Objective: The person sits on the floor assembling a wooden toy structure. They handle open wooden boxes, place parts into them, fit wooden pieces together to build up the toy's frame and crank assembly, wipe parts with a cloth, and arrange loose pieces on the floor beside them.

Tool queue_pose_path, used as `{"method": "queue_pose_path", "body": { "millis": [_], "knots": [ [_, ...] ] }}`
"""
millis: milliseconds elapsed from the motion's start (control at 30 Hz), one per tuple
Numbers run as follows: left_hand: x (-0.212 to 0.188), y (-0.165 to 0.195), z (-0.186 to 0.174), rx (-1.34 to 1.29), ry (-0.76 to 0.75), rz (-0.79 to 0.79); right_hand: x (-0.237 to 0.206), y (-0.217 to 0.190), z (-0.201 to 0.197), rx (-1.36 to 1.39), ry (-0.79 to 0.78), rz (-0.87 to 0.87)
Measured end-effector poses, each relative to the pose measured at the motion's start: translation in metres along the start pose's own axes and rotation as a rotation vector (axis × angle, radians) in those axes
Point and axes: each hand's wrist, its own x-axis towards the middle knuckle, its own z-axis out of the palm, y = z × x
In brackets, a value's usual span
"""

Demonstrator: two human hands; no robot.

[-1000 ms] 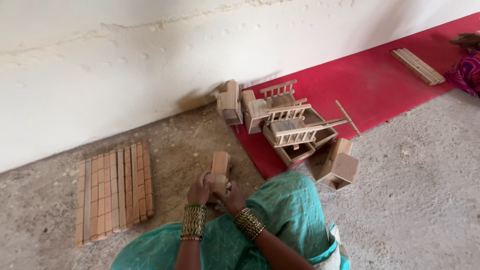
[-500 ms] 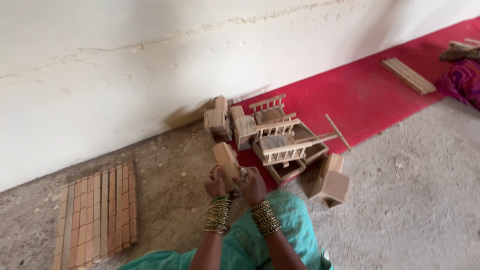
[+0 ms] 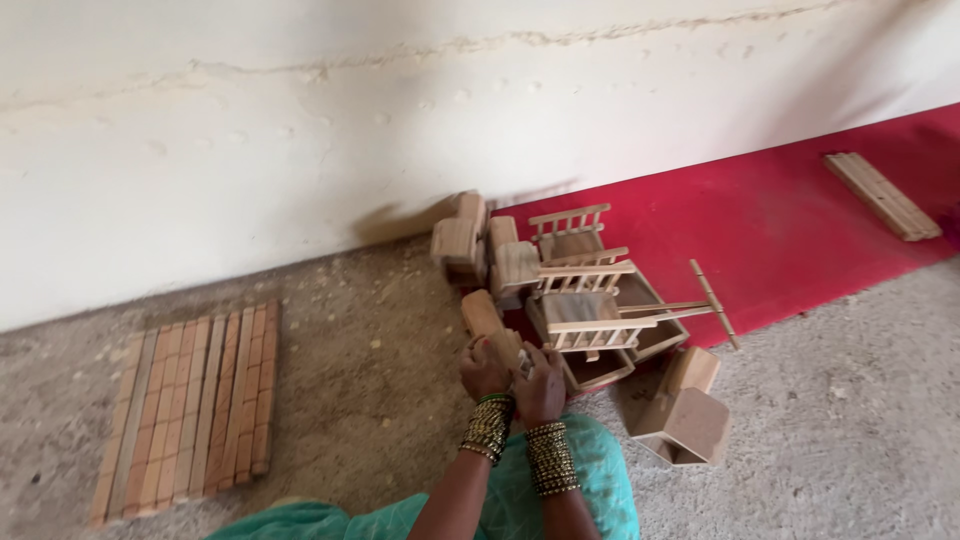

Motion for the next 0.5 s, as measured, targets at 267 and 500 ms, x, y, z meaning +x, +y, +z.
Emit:
{"method": "queue_pose_path", "body": {
  "millis": [267,500],
  "knots": [
    [0.013,-0.017,0.000,0.070,-0.017,0.091,-0.009,-0.013,-0.004,-0.063,0.012,0.079],
    [0.016,-0.007,0.014,-0.161,-0.019,0.026,0.012,0.006,0.004,0.038,0.111,-0.128]
  ]
}}
